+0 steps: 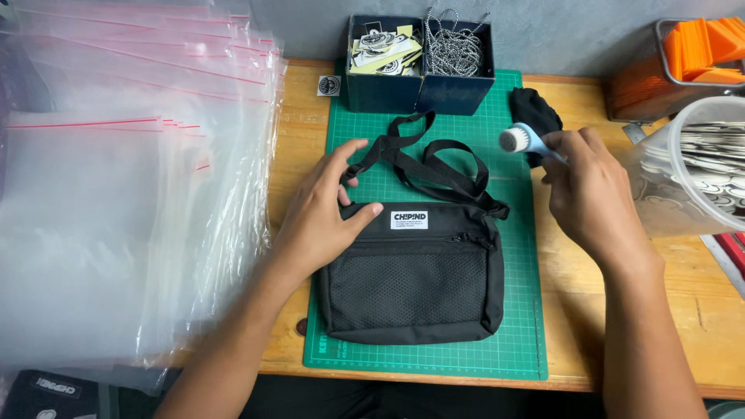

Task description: The person organizes a shoulder bag's straps and places it inside a clear plastic bag along with several bear-shaped decals.

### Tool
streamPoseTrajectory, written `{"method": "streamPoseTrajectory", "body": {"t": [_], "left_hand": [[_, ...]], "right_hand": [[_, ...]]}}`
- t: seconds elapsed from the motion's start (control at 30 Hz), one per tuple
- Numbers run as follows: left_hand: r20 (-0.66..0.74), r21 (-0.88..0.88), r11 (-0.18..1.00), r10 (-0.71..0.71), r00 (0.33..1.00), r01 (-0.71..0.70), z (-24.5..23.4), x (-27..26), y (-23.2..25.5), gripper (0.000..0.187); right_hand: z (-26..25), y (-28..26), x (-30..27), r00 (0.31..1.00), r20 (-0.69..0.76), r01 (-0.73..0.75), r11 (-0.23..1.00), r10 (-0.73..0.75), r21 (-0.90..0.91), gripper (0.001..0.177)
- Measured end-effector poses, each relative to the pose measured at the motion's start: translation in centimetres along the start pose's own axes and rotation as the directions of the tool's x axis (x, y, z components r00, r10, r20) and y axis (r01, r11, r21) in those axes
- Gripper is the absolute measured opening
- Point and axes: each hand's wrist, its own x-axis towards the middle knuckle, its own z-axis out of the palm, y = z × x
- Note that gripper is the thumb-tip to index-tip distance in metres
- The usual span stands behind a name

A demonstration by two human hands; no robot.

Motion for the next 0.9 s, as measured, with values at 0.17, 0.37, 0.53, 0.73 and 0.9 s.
{"method": "streamPoseTrajectory", "body": {"t": [0.17, 0.37, 0.53, 0.73, 0.9], "left_hand": [[-0.049, 0.033, 0.995, 0.099, 0.994, -0.098, 0.6, 0.0, -0.5, 0.075], [0.007, -0.020, 0.995, 0.100, 0.995, -0.099, 0.6, 0.2, -0.4, 0.081], [-0.003, 0.031, 0.994, 0.110, 0.994, -0.110, 0.6, 0.2, -0.7, 0.080], [-0.126, 0.021, 0.996, 0.086, 0.988, -0.084, 0.9, 0.2, -1.0, 0.045], [-0.175, 0.025, 0.998, 0.057, 0.983, -0.054, 0.7, 0.6, -1.0, 0.037]], "right_hand": [[-4.1, -7.9, -1.6, 0.954, 0.153, 0.162, 0.873, -0.258, 0.460, 0.032], [-0.8, -5.1, -2.2, 0.933, -0.087, 0.330, 0.928, -0.348, -0.170, 0.027], [0.2, -1.1, -1.1, 0.938, -0.297, 0.150, 0.982, -0.179, -0.116, 0.019], [3.4, 2.1, 0.6, 0.986, -0.168, 0.003, 1.000, 0.002, 0.030, 0.032], [3.0, -0.2, 0.4, 0.930, -0.332, 0.160, 0.987, -0.158, -0.022, 0.025]]}}
